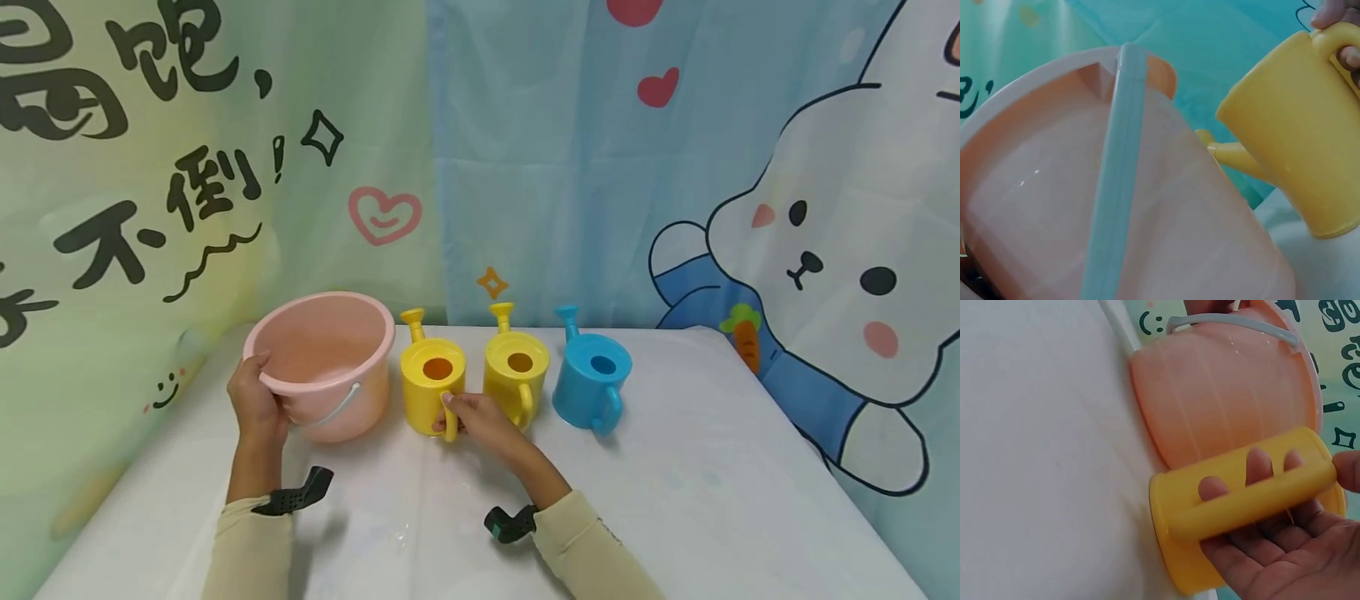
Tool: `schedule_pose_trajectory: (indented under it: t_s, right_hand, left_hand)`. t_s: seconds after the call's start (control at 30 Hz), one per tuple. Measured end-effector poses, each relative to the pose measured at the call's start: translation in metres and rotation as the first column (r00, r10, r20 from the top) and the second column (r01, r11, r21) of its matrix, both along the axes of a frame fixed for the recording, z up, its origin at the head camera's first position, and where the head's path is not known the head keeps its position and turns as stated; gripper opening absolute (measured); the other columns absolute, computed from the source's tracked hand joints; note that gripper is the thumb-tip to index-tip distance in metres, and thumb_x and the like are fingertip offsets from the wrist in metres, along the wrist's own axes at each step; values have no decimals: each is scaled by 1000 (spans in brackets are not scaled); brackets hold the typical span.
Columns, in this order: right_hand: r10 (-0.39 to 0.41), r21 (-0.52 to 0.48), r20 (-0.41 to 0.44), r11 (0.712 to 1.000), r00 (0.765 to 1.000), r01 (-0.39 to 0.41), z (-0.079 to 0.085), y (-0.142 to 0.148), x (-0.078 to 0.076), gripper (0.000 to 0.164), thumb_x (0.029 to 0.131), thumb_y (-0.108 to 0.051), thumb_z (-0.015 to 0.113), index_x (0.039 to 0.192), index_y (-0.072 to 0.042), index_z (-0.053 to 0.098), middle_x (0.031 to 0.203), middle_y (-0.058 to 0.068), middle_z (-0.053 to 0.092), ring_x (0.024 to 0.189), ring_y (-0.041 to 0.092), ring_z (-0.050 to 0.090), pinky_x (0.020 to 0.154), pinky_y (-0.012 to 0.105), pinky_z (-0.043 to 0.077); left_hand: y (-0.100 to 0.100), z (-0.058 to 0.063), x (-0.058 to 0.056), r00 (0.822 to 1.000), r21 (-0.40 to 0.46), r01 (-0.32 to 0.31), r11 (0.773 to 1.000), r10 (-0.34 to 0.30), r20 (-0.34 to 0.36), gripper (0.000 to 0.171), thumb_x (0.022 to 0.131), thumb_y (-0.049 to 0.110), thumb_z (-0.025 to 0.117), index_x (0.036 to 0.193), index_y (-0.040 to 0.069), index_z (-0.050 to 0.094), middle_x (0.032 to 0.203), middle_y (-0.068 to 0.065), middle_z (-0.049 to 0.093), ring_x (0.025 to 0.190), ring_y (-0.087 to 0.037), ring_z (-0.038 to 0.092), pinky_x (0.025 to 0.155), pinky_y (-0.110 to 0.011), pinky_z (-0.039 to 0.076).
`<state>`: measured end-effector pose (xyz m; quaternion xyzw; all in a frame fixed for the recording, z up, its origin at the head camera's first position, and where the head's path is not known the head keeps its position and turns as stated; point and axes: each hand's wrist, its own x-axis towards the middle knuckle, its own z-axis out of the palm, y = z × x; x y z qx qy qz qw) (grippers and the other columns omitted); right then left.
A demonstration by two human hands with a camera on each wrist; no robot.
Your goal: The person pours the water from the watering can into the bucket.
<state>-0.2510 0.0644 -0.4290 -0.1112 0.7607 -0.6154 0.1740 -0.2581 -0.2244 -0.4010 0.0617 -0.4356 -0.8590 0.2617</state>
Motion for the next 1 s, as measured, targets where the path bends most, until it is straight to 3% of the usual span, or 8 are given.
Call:
schedule_pose_trajectory:
  t_s: [0.3, 0.53, 0.73, 1.0]
  right_hand:
    - [-126, 24, -7, 992, 992, 126, -4, -8, -6, 44, 92, -39, 35, 79, -4, 58, 71, 8, 62, 74, 19, 58, 78, 32, 41]
    - [-120, 70, -94, 989, 988, 127, -4, -14, -3, 47, 94, -34, 27, 72, 1, 50, 65, 9, 52, 64, 22, 55, 64, 31, 43]
    - [-142, 1, -168, 990, 975, 144, -11, -19, -1, 47, 95, -35, 27, 69, -1, 45, 63, 8, 47, 59, 19, 49, 57, 28, 41]
    - [-287, -122, -173, 955, 942, 269, -20, -19, -2, 44, 93, -39, 34, 68, -4, 44, 61, 5, 44, 57, 18, 44, 53, 25, 39]
  left_hand:
    - [5, 7, -9, 998, 15, -10, 1000, 9, 63, 41, 85, 10, 42, 125, 0, 45, 126, -15, 41, 116, -31, 34, 92, -33, 31]
    - [5, 5, -9, 998, 5, -14, 1000, 14, 57, 42, 85, 11, 43, 127, 2, 44, 128, -14, 40, 117, -31, 33, 94, -34, 29]
    - [0, 2, -7, 997, 2, -36, 999, 36, 62, 41, 84, 14, 49, 123, 4, 48, 125, -12, 43, 116, -30, 35, 96, -37, 27]
    - [-2, 2, -3, 997, -11, -40, 999, 41, 65, 40, 84, 13, 48, 123, 4, 48, 125, -12, 43, 116, -30, 36, 97, -39, 25]
